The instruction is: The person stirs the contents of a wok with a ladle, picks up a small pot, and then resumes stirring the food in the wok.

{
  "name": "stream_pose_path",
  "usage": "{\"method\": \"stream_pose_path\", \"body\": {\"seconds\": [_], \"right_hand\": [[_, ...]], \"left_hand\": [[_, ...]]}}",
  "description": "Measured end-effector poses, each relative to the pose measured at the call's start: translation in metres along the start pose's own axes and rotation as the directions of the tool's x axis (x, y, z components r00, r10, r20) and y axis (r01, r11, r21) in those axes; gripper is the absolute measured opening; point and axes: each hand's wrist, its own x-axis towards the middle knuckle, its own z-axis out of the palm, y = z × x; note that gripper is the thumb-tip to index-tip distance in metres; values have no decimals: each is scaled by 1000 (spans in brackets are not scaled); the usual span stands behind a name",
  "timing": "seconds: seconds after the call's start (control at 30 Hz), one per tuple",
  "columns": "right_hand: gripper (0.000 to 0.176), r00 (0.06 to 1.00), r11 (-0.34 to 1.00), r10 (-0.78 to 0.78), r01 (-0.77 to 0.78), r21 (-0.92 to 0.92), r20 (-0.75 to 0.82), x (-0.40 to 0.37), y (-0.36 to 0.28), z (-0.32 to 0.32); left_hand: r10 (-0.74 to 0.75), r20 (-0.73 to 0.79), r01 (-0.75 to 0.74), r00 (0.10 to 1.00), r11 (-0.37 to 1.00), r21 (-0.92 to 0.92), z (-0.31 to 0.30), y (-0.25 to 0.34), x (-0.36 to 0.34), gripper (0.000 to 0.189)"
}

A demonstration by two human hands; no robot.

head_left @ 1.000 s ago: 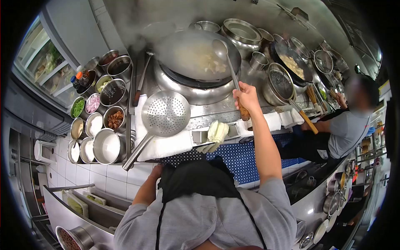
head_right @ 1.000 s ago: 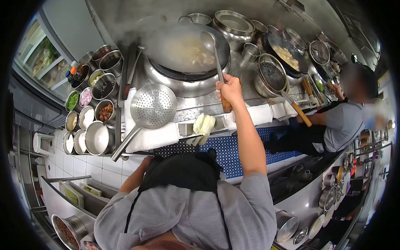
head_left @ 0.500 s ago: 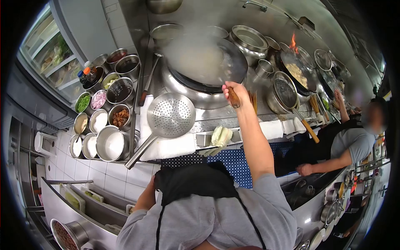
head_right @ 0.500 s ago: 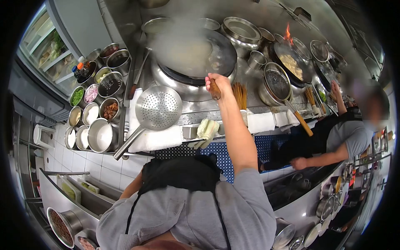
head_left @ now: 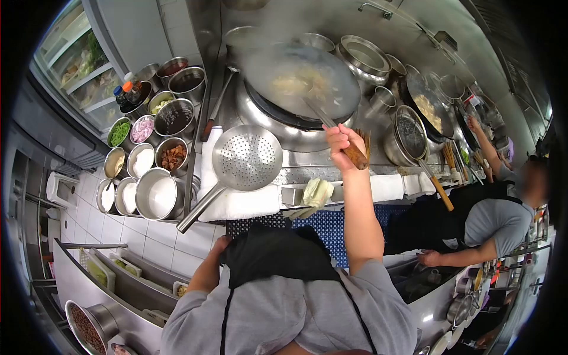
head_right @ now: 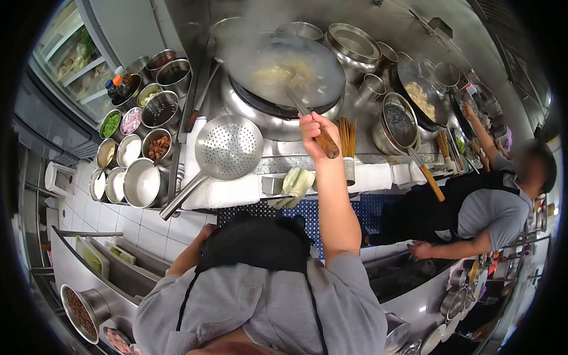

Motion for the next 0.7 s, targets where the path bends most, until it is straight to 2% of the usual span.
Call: {"method": "stream_pose_path", "body": {"seconds": [0.13, 0.17, 0.27, 0.33, 0.4, 0.47, 0.5, 0.53, 0.57, 0.6, 0.63, 0.7], "right_hand": [[39, 999, 987, -21, 25, -158, 28, -14, -13, -1], [38, 999, 978, -40, 43, -204, 23, -18, -14, 0], [23, 989, 921, -140, 110, -374, -53, -23, -23, -2], [17, 974, 858, -216, 154, -490, -71, -26, -25, 0], [14, 957, 770, -289, 208, -604, -38, -29, -24, 5], [20, 946, 708, -322, 215, -673, -36, -31, -29, 4], [23, 941, 675, -338, 217, -705, -35, -32, -31, 5], [26, 927, 624, -373, 224, -749, -33, -33, -32, 5], [28, 912, 570, -408, 229, -789, -31, -34, -32, 5], [31, 897, 515, -441, 229, -826, -26, -36, -32, 7], [36, 885, 468, -466, 227, -854, -21, -37, -28, 11], [46, 860, 374, -511, 217, -902, -5, -39, -18, 18]], "left_hand": [[55, -16, -55, 998, 998, 17, 12, -16, 5, 35], [32, -7, -32, 999, 999, -15, 11, -17, 1, 34], [-34, 12, 35, 999, 994, -104, -31, 38, -32, 33], [-83, 7, 82, 997, 968, -239, -28, 29, -31, 32], [-151, 2, 134, 989, 867, -481, -19, 11, -21, 32], [-218, 32, 164, 975, 623, -764, -10, -3, -12, 31], [-245, 44, 165, 968, 499, -851, -12, 0, -9, 31], [-260, 39, 167, 965, 492, -855, -14, 2, -7, 31], [-111, -48, 55, 993, 770, -636, -19, 2, -4, 31], [41, -133, -84, 990, 938, -337, -27, 7, -2, 30], [216, -133, -217, 967, 976, 5, -37, 14, -2, 30], [166, -135, -170, 977, 985, -19, -44, 26, -11, 29]]}}
